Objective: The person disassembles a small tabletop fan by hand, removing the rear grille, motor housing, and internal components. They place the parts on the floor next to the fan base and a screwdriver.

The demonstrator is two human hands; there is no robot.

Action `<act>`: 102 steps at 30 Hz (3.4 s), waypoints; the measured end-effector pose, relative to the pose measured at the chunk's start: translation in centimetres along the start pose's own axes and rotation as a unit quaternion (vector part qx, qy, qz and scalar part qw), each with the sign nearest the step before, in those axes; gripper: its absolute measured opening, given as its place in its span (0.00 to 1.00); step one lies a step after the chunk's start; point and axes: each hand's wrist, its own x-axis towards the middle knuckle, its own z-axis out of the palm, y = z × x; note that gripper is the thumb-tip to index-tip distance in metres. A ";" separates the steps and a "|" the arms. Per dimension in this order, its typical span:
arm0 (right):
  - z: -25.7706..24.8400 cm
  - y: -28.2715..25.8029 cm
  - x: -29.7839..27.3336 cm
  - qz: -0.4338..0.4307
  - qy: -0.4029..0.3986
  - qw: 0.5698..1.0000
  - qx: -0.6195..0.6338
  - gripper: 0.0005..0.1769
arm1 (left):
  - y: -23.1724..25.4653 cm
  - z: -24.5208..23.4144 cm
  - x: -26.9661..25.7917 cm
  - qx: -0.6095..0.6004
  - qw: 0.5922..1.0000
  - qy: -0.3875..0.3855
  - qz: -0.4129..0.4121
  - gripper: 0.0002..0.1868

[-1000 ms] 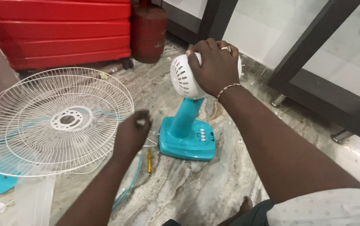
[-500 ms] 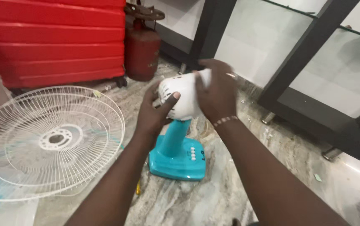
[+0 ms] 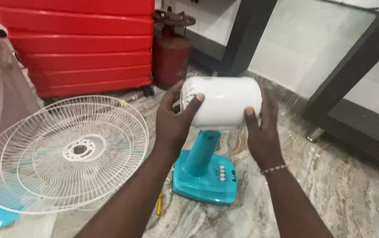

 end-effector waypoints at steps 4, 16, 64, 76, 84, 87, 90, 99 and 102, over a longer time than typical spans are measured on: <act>-0.9 -0.7 1.2 0.006 0.001 0.997 0.081 0.27 | -1.1 1.2 0.7 -0.023 0.998 0.024 0.057 0.33; -0.8 0.7 1.2 0.021 0.031 0.980 0.195 0.23 | -3.6 0.9 3.2 -0.039 0.996 0.048 0.067 0.29; -1.6 -0.2 1.3 0.144 0.029 0.982 0.121 0.22 | -2.4 6.2 6.5 0.426 0.893 -0.043 0.139 0.29; -0.5 -0.6 0.2 0.110 0.072 0.986 0.107 0.16 | -4.0 6.0 8.3 0.318 0.939 -0.038 0.125 0.30; 2.6 2.3 -1.4 0.014 0.038 0.954 0.296 0.33 | -1.0 4.9 6.8 0.503 0.851 -0.101 0.110 0.58; 4.1 3.0 -2.9 -0.012 0.130 0.980 0.150 0.46 | -0.9 5.0 6.4 0.499 0.845 -0.135 0.140 0.60; 5.3 3.8 -4.6 -0.019 0.127 0.991 0.024 0.57 | -1.4 5.6 6.4 0.496 0.838 -0.142 0.178 0.59; 11.8 8.1 -6.6 0.066 0.055 0.976 0.199 0.66 | -2.2 4.5 8.0 0.472 0.853 -0.127 0.181 0.56; 12.8 9.0 -6.1 0.186 -0.119 0.971 0.090 0.48 | -2.0 4.2 8.3 0.472 0.859 -0.117 0.161 0.54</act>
